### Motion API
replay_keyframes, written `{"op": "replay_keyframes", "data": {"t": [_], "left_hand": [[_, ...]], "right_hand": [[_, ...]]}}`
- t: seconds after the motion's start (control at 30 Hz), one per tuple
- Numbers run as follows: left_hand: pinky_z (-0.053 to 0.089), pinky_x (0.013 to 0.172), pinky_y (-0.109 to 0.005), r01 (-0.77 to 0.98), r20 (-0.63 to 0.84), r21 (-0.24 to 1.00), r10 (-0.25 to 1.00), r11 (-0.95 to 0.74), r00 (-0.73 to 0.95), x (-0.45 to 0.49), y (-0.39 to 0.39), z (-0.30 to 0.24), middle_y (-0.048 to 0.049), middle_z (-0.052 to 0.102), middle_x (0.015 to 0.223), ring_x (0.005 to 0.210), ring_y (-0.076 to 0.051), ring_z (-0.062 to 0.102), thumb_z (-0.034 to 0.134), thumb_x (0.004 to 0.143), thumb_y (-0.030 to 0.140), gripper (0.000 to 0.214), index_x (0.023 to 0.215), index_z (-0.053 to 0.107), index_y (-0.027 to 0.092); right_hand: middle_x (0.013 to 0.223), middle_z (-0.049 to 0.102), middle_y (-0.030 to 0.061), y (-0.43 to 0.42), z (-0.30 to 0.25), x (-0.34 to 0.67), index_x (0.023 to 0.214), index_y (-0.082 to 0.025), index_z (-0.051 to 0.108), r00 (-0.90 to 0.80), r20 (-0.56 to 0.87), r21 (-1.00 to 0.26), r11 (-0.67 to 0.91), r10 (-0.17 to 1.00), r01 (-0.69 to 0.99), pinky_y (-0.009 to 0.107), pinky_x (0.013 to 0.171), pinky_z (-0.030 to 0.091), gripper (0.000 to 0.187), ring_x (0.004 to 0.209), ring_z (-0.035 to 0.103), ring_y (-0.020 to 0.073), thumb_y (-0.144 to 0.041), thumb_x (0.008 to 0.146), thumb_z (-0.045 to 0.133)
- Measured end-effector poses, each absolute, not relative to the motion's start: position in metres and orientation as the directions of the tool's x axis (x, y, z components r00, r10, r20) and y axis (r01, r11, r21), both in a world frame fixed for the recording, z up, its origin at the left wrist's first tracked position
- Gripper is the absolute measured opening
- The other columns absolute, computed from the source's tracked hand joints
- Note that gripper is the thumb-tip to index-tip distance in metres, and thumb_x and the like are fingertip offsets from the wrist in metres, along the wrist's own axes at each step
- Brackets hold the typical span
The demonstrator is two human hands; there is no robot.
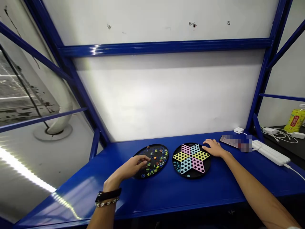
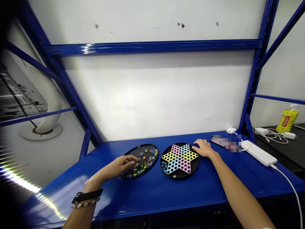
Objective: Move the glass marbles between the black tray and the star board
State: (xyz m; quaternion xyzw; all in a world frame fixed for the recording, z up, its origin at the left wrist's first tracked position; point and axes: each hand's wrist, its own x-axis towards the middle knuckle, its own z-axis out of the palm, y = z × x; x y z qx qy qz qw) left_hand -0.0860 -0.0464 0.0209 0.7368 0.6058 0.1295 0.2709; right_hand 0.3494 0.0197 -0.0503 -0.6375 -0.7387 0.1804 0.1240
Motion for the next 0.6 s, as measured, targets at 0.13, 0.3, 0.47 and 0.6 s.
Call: {"op": "replay_keyframes", "data": {"t": [0.13, 0.3, 0.47, 0.6], "left_hand": [[0.053, 0.08, -0.035, 0.835, -0.102, 0.545, 0.983, -0.075, 0.156, -0.105, -0.048, 0.019, -0.0066, 0.075, 0.098, 0.087, -0.026, 0.068, 0.049, 0.078, 0.063, 0.056, 0.11, 0.07, 0.022], [0.053, 0.08, -0.035, 0.843, -0.139, 0.527, 0.968, -0.106, 0.209, -0.097, -0.047, 0.019, -0.0072, 0.075, 0.102, 0.089, -0.027, 0.067, 0.056, 0.073, 0.057, 0.052, 0.108, 0.072, 0.021], [0.053, 0.081, -0.033, 0.867, 0.037, 0.486, 0.993, -0.114, 0.11, -0.113, -0.041, 0.014, -0.0054, 0.075, 0.102, 0.09, -0.026, 0.068, 0.044, 0.081, 0.053, 0.047, 0.105, 0.071, 0.023], [0.053, 0.084, -0.034, 0.907, 0.025, 0.421, 0.999, 0.01, -0.023, -0.154, -0.038, 0.001, -0.0065, 0.075, 0.097, 0.092, -0.027, 0.069, 0.05, 0.075, 0.05, 0.042, 0.099, 0.072, 0.024]], "right_hand": [[0.153, 0.042, 0.0045, 0.02, -0.051, 0.35, 0.129, -0.029, 0.058, -0.157, -0.049, -0.422, 0.122, 0.986, 0.898, 0.05, 0.113, 0.027, 0.051, 0.142, 0.03, 0.0322, -0.059, 0.092, 0.038], [0.152, 0.043, 0.0045, 0.02, -0.052, 0.349, 0.128, -0.029, 0.058, -0.154, -0.038, -0.429, 0.123, 0.987, 0.895, 0.05, 0.113, 0.027, 0.051, 0.141, 0.032, 0.0315, -0.058, 0.092, 0.038], [0.153, 0.043, 0.0048, 0.023, -0.055, 0.35, 0.128, -0.029, 0.058, -0.157, -0.029, -0.429, 0.129, 0.987, 0.894, 0.05, 0.112, 0.028, 0.051, 0.141, 0.032, 0.0316, -0.059, 0.092, 0.039], [0.153, 0.043, 0.0044, 0.027, -0.059, 0.352, 0.129, -0.03, 0.059, -0.149, -0.03, -0.417, 0.123, 0.988, 0.901, 0.05, 0.113, 0.027, 0.05, 0.141, 0.033, 0.0317, -0.059, 0.092, 0.04]]}}
